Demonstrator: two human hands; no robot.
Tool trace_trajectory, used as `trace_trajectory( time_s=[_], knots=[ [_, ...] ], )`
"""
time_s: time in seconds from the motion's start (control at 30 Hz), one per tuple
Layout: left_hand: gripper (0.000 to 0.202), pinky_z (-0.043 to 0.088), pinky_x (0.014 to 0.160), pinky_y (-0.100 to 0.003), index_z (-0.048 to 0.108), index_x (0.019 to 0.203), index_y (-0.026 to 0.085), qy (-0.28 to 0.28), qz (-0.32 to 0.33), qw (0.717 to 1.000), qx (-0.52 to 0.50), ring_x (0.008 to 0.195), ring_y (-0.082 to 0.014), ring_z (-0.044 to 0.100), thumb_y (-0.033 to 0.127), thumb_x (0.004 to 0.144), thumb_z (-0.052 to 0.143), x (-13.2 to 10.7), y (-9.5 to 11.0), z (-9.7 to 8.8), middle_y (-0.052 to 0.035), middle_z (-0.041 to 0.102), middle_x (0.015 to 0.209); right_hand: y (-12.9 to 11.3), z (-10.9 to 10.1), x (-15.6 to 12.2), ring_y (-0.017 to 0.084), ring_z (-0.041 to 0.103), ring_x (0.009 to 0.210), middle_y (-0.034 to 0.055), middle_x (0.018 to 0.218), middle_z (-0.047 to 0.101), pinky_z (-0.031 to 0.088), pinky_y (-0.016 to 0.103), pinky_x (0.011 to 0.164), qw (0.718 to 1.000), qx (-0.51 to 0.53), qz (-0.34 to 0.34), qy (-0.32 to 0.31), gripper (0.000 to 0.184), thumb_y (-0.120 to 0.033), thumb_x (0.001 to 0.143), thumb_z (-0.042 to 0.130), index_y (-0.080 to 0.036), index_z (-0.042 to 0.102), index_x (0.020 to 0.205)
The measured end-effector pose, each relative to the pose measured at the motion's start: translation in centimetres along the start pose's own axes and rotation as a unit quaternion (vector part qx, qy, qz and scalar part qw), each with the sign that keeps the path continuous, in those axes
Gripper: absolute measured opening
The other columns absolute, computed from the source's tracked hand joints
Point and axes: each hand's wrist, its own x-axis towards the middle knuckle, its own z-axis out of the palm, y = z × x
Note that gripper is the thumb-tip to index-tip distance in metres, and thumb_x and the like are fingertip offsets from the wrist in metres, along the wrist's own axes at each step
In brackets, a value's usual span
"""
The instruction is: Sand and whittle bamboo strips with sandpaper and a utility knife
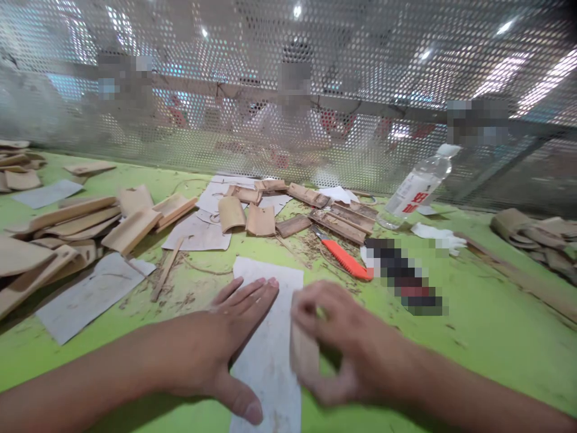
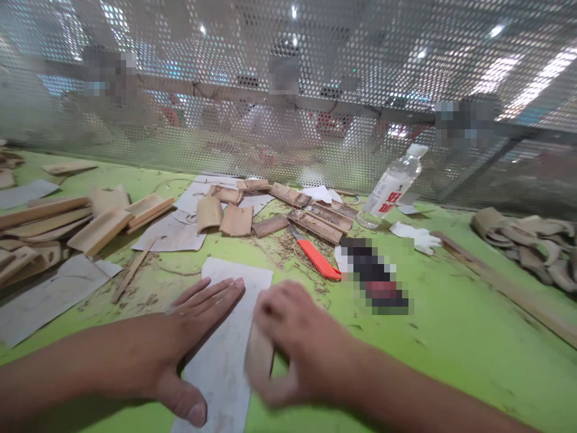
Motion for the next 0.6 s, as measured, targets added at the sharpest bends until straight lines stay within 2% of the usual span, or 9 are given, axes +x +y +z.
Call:
trace_trajectory(
  time_s=[0.07,0.1,0.23,0.33,0.37,0.4,0.43,0.53,0.6],
  knots=[
    [0.137,0.015,0.125,-0.058,-0.008,0.163,0.022,-0.017,-0.010,1.000,-0.004,0.152,-0.0418,-0.010,0.086,0.071,0.068,0.0,0.2,-0.2,-0.0128,-0.009,0.167,-0.1,0.0,0.0,0.031,0.053,0.117,0.0136,0.118,0.064,0.044,0.050,0.109,0.996,0.014,-0.081,-0.025,0.051,-0.026,0.078,0.075,-0.014,0.062,0.126],
    [0.137,0.014,0.125,-0.058,-0.008,0.163,0.021,-0.020,-0.012,1.000,-0.008,0.152,-0.0416,-0.011,0.086,0.070,0.069,0.0,0.3,-0.3,-0.0129,-0.009,0.167,-0.1,0.0,0.0,0.030,0.053,0.116,0.0128,0.118,0.064,0.044,0.049,0.109,0.995,0.022,-0.088,-0.034,0.050,-0.026,0.079,0.074,-0.015,0.062,0.126],
    [0.139,0.011,0.125,-0.057,-0.006,0.164,0.020,-0.015,-0.022,0.999,-0.026,0.152,-0.0407,-0.013,0.086,0.068,0.070,-0.1,0.7,-0.6,-0.0121,-0.010,0.167,0.1,0.1,-0.3,0.031,0.056,0.108,0.0125,0.110,0.063,0.050,0.049,0.099,1.000,0.001,0.028,0.009,0.043,-0.036,0.077,0.078,-0.016,0.067,0.113],
    [0.137,0.011,0.126,-0.056,-0.003,0.164,0.019,-0.017,-0.017,0.999,-0.029,0.153,-0.0402,-0.009,0.084,0.070,0.071,-0.1,0.9,-0.8,-0.0129,-0.006,0.167,0.0,0.5,-0.7,0.031,0.055,0.116,0.0113,0.114,0.066,0.043,0.050,0.109,0.995,-0.020,-0.093,-0.005,0.041,-0.023,0.083,0.071,-0.016,0.064,0.122],
    [0.135,0.011,0.126,-0.055,-0.002,0.164,0.019,-0.017,-0.011,0.999,-0.025,0.153,-0.0398,-0.008,0.084,0.071,0.070,-0.1,1.0,-0.8,-0.0133,-0.005,0.167,-0.1,0.6,-0.7,0.031,0.054,0.118,0.0107,0.114,0.067,0.042,0.048,0.110,0.994,-0.025,-0.106,0.017,0.040,-0.020,0.083,0.071,-0.016,0.063,0.122],
    [0.134,0.011,0.126,-0.056,-0.002,0.164,0.018,-0.015,-0.007,1.000,-0.021,0.154,-0.0395,-0.007,0.083,0.071,0.070,-0.1,1.0,-0.8,-0.0136,-0.005,0.167,-0.1,0.7,-0.8,0.030,0.055,0.116,0.0110,0.114,0.066,0.044,0.047,0.108,0.993,-0.006,-0.119,0.005,0.043,-0.029,0.083,0.073,-0.015,0.063,0.122],
    [0.134,0.011,0.126,-0.056,-0.003,0.164,0.018,-0.011,-0.004,1.000,-0.019,0.154,-0.0392,-0.007,0.083,0.072,0.070,-0.1,1.0,-0.7,-0.0135,-0.005,0.167,0.0,0.7,-0.7,0.031,0.055,0.113,0.0119,0.112,0.065,0.047,0.048,0.105,0.998,0.008,-0.067,0.009,0.047,-0.038,0.079,0.076,-0.015,0.065,0.118],
    [0.134,0.013,0.125,-0.056,-0.004,0.164,0.020,0.001,-0.002,1.000,-0.018,0.153,-0.0393,-0.009,0.081,0.072,0.071,0.0,0.7,-0.3,-0.0127,-0.005,0.168,-0.1,1.0,-0.7,0.031,0.057,0.108,0.0129,0.110,0.064,0.050,0.050,0.099,0.999,-0.024,0.017,0.045,0.042,-0.036,0.080,0.075,-0.015,0.066,0.114],
    [0.132,0.014,0.125,-0.056,-0.003,0.165,0.022,0.005,0.004,1.000,-0.019,0.153,-0.0396,-0.008,0.081,0.072,0.071,0.0,0.4,-0.1,-0.0130,-0.004,0.168,-0.3,1.3,-0.7,0.031,0.055,0.116,0.0123,0.113,0.066,0.046,0.049,0.106,0.996,-0.031,-0.072,0.032,0.040,-0.026,0.082,0.073,-0.015,0.063,0.119]
  ],
)
